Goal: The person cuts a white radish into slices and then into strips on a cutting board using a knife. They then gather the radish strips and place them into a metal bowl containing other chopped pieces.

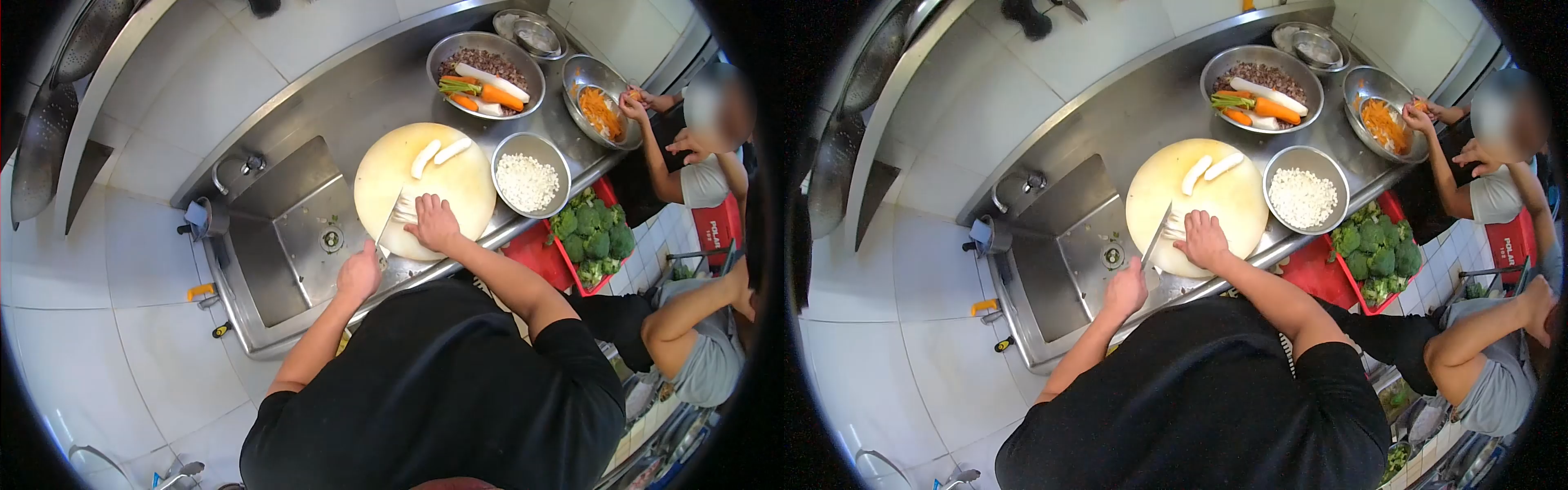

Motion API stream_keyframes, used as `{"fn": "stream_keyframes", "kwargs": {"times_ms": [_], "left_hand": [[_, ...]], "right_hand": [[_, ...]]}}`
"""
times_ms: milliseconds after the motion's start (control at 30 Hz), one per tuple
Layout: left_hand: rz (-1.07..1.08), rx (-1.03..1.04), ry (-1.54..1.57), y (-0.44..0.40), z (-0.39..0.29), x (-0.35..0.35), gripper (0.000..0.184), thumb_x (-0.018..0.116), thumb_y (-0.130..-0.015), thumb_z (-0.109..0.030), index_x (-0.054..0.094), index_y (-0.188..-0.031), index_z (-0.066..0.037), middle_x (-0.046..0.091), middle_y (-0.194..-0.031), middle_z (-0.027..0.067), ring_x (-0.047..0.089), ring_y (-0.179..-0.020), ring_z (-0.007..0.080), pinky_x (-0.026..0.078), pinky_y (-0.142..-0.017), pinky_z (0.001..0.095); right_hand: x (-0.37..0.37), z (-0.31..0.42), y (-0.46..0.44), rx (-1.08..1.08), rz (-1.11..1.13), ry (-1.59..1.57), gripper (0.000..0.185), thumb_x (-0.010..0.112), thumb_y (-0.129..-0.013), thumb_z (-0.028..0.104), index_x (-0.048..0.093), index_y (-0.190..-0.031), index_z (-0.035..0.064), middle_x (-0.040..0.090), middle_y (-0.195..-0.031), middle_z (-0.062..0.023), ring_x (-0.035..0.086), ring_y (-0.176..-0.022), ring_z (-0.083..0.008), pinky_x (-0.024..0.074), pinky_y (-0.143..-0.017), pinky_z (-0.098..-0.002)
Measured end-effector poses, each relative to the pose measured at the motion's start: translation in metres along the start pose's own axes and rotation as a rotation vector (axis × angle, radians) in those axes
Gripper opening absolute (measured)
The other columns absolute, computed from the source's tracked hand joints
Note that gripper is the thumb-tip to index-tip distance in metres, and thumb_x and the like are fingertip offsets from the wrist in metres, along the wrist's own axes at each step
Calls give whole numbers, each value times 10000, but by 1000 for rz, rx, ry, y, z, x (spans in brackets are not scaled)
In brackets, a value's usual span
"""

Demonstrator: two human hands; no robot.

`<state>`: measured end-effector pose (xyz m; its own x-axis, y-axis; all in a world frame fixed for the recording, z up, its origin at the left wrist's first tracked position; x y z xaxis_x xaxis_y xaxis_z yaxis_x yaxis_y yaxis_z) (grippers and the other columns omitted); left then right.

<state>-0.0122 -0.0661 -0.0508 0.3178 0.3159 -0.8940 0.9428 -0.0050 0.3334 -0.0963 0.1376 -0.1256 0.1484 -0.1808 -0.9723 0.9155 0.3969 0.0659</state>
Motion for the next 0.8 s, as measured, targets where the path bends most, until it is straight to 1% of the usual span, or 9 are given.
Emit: {"fn": "stream_keyframes", "kwargs": {"times_ms": [67, 167, 267, 367, 500, 567, 600, 767, 800], "left_hand": [[-23, 29, 46, -3, 9, -2, 191, 545, -1010, -177, 532, -1116, -18, 690, -863, 338, 681, -841, 538, 529, -783, 644], [-88, 25, 16, -11, 14, -13, 187, 553, -1007, -173, 552, -1103, -12, 694, -876, 328, 680, -841, 535, 529, -778, 643], [-87, 34, -44, -21, 14, -9, 203, 527, -1010, -183, 556, -1146, -35, 705, -866, 306, 692, -827, 524, 537, -764, 634], [-52, 55, -53, -17, 1, -4, 211, 512, -1004, -180, 559, -1160, -47, 707, -852, 300, 699, -823, 514, 542, -756, 627], [-44, 66, -3, -17, 1, -5, 213, 511, -990, -158, 561, -1164, -45, 705, -842, 304, 701, -826, 511, 540, -757, 628], [-91, 69, 20, -20, 5, -4, 212, 512, -988, -154, 562, -1163, -45, 705, -841, 303, 699, -825, 513, 538, -755, 629], [-113, 70, 32, -21, 7, -2, 212, 513, -987, -152, 563, -1163, -45, 704, -841, 303, 698, -824, 513, 537, -754, 630], [-25, 103, -7, -22, 3, 5, 196, 509, -994, -156, 559, -1139, -33, 704, -841, 302, 693, -817, 515, 532, -743, 631], [-9, 117, -14, -21, 2, 4, 194, 511, -995, -159, 558, -1134, -31, 704, -839, 301, 692, -813, 515, 531, -740, 630]], "right_hand": [[-8, -5, 6, -6, -24, -56, 810, 645, -933, 573, 500, -1413, -64, 548, -1294, -191, 513, -1192, -319, 444, -977, -444], [-22, -12, 23, -20, -136, -164, 749, 692, -917, 497, 513, -1390, -55, 546, -1310, -194, 519, -1187, -330, 446, -977, -452], [-18, -13, 34, -26, -193, -139, 652, 726, -895, 396, 541, -1355, -27, 547, -1297, -191, 525, -1181, -345, 447, -975, -462], [-3, -8, 40, -30, -195, -135, 559, 735, -881, 325, 578, -1311, 3, 548, -1290, -182, 528, -1171, -351, 445, -975, -460], [0, -2, 45, -14, -299, -158, 459, 722, -889, 302, 618, -1243, 29, 558, -1261, -164, 531, -1156, -339, 441, -966, -458], [-6, 2, 49, 18, -347, -136, 437, 716, -893, 296, 627, -1231, 34, 566, -1236, -151, 533, -1144, -328, 437, -959, -459], [-5, 3, 49, 23, -321, -140, 437, 714, -893, 294, 628, -1234, 35, 570, -1219, -148, 535, -1137, -326, 436, -956, -462], [1, 11, 36, 45, -223, -135, 446, 708, -892, 289, 629, -1247, 30, 586, -1153, -142, 550, -1101, -322, 432, -942, -470], [2, 14, 35, 44, -233, -141, 448, 706, -892, 285, 627, -1249, 27, 591, -1156, -145, 553, -1101, -324, 433, -943, -469]]}}
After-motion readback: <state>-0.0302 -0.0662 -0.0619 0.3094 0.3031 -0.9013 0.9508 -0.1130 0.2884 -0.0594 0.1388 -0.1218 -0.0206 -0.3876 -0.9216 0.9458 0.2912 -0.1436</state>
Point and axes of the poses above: each hand's wrist, its own y-axis away from the middle knuckle, its own x-axis out of the palm, z = x × y, the point moved 1 cm from there along -y, towards the middle knuckle
